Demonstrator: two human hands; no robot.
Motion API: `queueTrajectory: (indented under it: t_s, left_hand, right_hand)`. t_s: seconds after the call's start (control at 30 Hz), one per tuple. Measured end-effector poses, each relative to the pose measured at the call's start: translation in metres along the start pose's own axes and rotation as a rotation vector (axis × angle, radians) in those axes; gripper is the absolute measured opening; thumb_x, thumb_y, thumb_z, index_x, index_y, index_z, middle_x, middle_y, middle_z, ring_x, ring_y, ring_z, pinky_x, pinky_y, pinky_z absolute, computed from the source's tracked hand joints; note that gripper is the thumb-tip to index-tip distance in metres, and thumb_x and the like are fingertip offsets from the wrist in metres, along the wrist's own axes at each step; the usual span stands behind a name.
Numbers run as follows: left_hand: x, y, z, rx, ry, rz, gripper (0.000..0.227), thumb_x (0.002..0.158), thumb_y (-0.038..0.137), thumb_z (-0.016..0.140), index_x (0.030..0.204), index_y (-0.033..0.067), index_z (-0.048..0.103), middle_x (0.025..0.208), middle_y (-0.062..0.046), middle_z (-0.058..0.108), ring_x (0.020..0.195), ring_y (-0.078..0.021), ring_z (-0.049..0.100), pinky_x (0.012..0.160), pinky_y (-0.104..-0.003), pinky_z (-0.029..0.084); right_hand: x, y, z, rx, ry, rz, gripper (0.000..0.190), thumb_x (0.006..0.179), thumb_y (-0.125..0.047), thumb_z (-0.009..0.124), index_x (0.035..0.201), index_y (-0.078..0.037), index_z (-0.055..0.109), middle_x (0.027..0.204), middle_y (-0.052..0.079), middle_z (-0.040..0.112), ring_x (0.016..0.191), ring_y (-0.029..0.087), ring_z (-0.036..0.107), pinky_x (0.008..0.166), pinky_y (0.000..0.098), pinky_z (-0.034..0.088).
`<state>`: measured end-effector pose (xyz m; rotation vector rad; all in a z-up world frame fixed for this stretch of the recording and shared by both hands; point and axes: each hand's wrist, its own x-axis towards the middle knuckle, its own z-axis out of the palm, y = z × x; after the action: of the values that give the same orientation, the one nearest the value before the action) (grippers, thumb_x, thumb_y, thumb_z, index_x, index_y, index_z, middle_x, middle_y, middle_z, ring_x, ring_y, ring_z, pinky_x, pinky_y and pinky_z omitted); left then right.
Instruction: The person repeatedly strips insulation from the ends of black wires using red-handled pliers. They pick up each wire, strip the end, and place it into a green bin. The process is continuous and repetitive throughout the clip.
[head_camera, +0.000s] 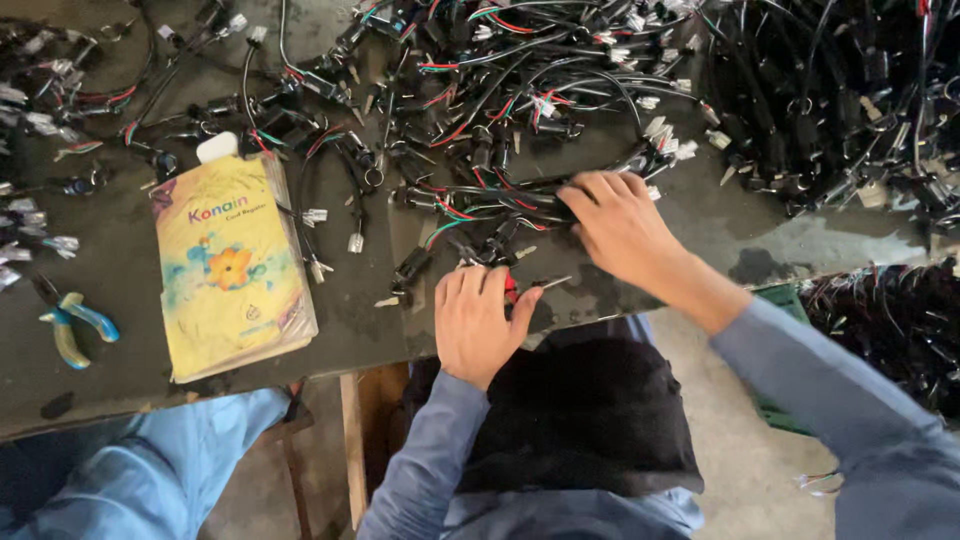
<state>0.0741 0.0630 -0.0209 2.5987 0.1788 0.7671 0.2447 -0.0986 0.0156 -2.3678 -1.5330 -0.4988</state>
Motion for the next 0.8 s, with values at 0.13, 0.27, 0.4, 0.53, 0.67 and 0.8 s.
queueTrajectory:
  t_s: [0.13, 0.27, 0.4, 0.53, 0.67, 0.8]
  left_hand:
    - [-0.009, -0.002, 0.007, -0.012, 0.053, -0.052, 0.045, 0.085, 0.049, 0.076, 0.102, 0.0080, 0.068, 0.093, -0.007, 0.062, 0.099, -0.0328, 0.059, 0.092, -0.050, 0.042]
    - [0.023, -0.017, 0.003, 0.015, -0.013, -0.129, 0.052, 0.074, 0.055, 0.080, 0.093, 0.0085, 0.066, 0.094, -0.012, 0.061, 0.098, -0.0359, 0.056, 0.087, -0.050, 0.042]
    - [0.046, -0.036, 0.007, 0.014, -0.042, -0.180, 0.052, 0.074, 0.055, 0.082, 0.093, 0.0100, 0.064, 0.097, -0.010, 0.063, 0.101, -0.0364, 0.056, 0.088, -0.050, 0.043]
    - [0.029, -0.025, 0.009, -0.062, -0.069, -0.092, 0.064, 0.078, 0.052, 0.085, 0.112, 0.0027, 0.063, 0.111, -0.017, 0.060, 0.110, -0.0400, 0.053, 0.096, -0.053, 0.041]
    - [-0.003, -0.002, -0.012, -0.242, 0.338, -0.020, 0.069, 0.087, 0.035, 0.082, 0.136, -0.0023, 0.051, 0.137, -0.024, 0.047, 0.130, -0.0428, 0.043, 0.110, -0.053, 0.038]
    - [-0.003, 0.007, -0.051, -0.196, 0.386, 0.182, 0.045, 0.087, 0.011, 0.070, 0.128, 0.0008, 0.054, 0.131, -0.025, 0.051, 0.127, -0.0450, 0.046, 0.109, -0.054, 0.039]
  right_hand:
    - [-0.029, 0.008, 0.018, 0.060, 0.006, 0.082, 0.035, 0.088, -0.018, 0.073, 0.121, -0.007, 0.065, 0.113, 0.009, 0.066, 0.108, 0.030, 0.063, 0.096, 0.0450, 0.045]
    - [-0.030, 0.014, 0.027, 0.023, -0.028, 0.163, 0.023, 0.093, -0.022, 0.073, 0.112, -0.010, 0.068, 0.101, 0.007, 0.067, 0.101, 0.029, 0.064, 0.092, 0.0461, 0.045]
    - [-0.014, 0.023, 0.037, 0.008, -0.052, 0.233, 0.016, 0.090, -0.021, 0.072, 0.100, -0.009, 0.067, 0.096, 0.008, 0.068, 0.097, 0.031, 0.066, 0.082, 0.0472, 0.047]
    - [0.015, 0.017, 0.019, 0.430, 0.143, 0.432, 0.014, 0.103, -0.018, 0.063, 0.101, -0.004, 0.061, 0.091, 0.011, 0.063, 0.083, 0.034, 0.063, 0.073, 0.0441, 0.048]
    - [-0.032, -0.041, -0.017, 0.742, 0.089, 0.435, 0.016, 0.100, -0.013, 0.062, 0.087, -0.005, 0.057, 0.077, 0.010, 0.057, 0.071, 0.028, 0.058, 0.067, 0.0380, 0.047]
    - [-0.101, -0.072, -0.039, 0.990, -0.016, 0.181, 0.016, 0.093, -0.016, 0.068, 0.097, -0.004, 0.059, 0.086, 0.009, 0.060, 0.077, 0.023, 0.058, 0.066, 0.0379, 0.047]
